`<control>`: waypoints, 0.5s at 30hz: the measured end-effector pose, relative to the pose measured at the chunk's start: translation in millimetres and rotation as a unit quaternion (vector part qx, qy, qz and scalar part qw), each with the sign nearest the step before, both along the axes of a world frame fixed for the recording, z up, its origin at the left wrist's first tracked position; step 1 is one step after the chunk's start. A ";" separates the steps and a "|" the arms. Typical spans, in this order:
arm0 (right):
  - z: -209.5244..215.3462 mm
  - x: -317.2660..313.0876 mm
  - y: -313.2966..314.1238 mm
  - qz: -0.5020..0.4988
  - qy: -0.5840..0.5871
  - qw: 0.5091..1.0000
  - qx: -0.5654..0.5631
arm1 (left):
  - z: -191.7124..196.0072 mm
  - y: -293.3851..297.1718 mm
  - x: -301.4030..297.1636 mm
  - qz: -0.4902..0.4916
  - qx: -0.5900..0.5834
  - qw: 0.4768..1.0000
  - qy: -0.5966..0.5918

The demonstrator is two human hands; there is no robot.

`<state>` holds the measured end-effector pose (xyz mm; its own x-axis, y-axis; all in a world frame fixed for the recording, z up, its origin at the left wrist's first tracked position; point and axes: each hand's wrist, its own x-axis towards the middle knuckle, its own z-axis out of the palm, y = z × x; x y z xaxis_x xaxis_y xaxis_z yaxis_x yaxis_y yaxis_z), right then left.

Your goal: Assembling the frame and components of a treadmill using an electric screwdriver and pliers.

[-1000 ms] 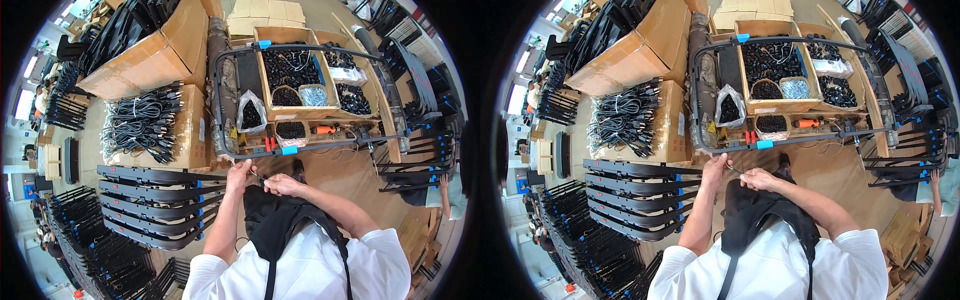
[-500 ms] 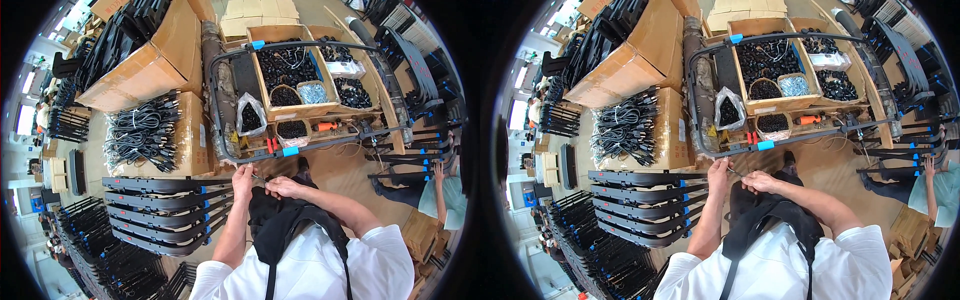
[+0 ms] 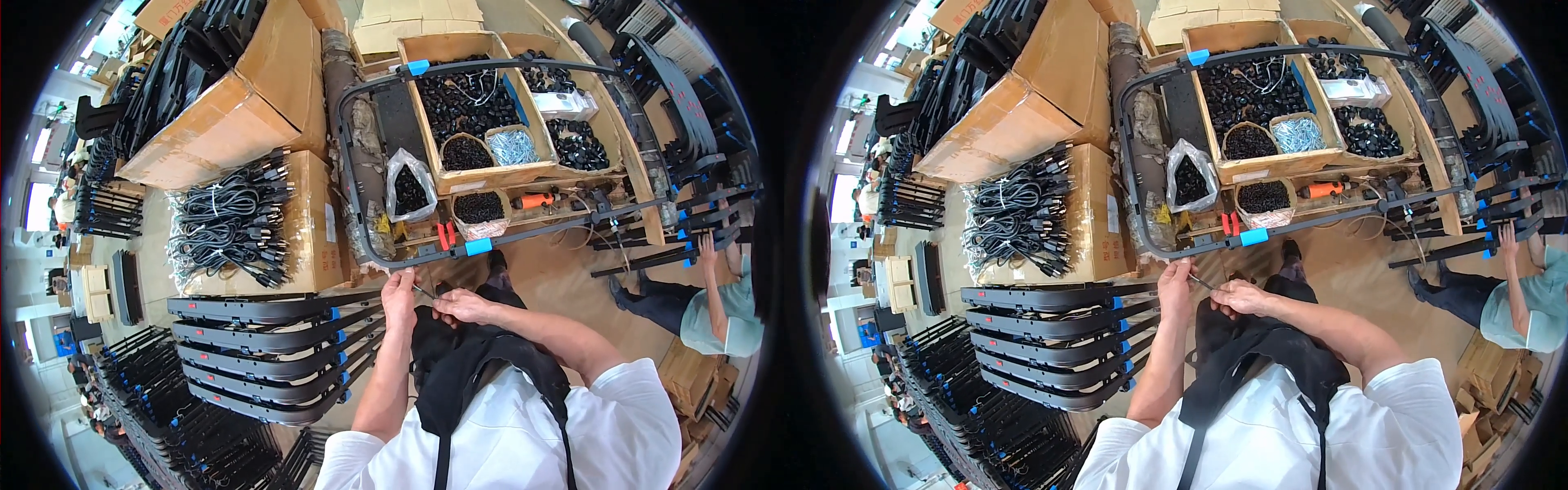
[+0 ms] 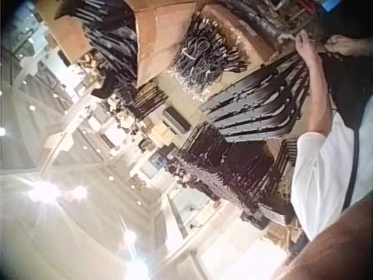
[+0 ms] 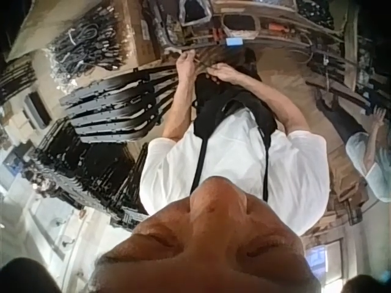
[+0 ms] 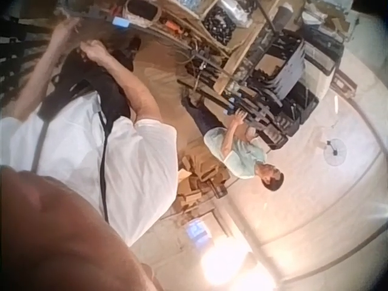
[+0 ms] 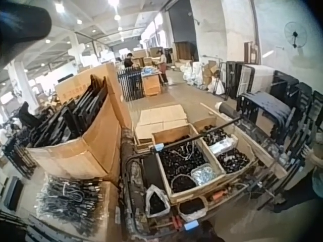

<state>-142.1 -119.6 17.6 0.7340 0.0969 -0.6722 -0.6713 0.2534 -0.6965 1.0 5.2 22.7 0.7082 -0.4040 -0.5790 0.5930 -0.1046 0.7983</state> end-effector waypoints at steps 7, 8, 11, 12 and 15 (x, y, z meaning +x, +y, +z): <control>-7.4 0.5 0.7 -0.024 -0.003 0.999 0.040 | -0.3 0.9 0.3 -0.024 0.029 0.999 0.007; -10.3 1.1 1.8 -0.041 0.001 0.997 0.064 | 6.0 0.8 0.0 -0.031 0.040 0.999 -0.001; -15.4 5.5 3.4 -0.075 -0.064 0.989 0.113 | 19.3 16.1 -3.5 -0.126 0.264 0.836 -0.465; -16.8 8.6 2.9 -0.079 -0.065 0.988 0.113 | 26.3 19.7 -7.3 -0.096 0.241 0.818 -0.513; -17.1 21.6 2.9 -0.126 -0.030 0.980 0.148 | 34.3 46.7 -24.0 -0.075 0.269 0.900 -0.335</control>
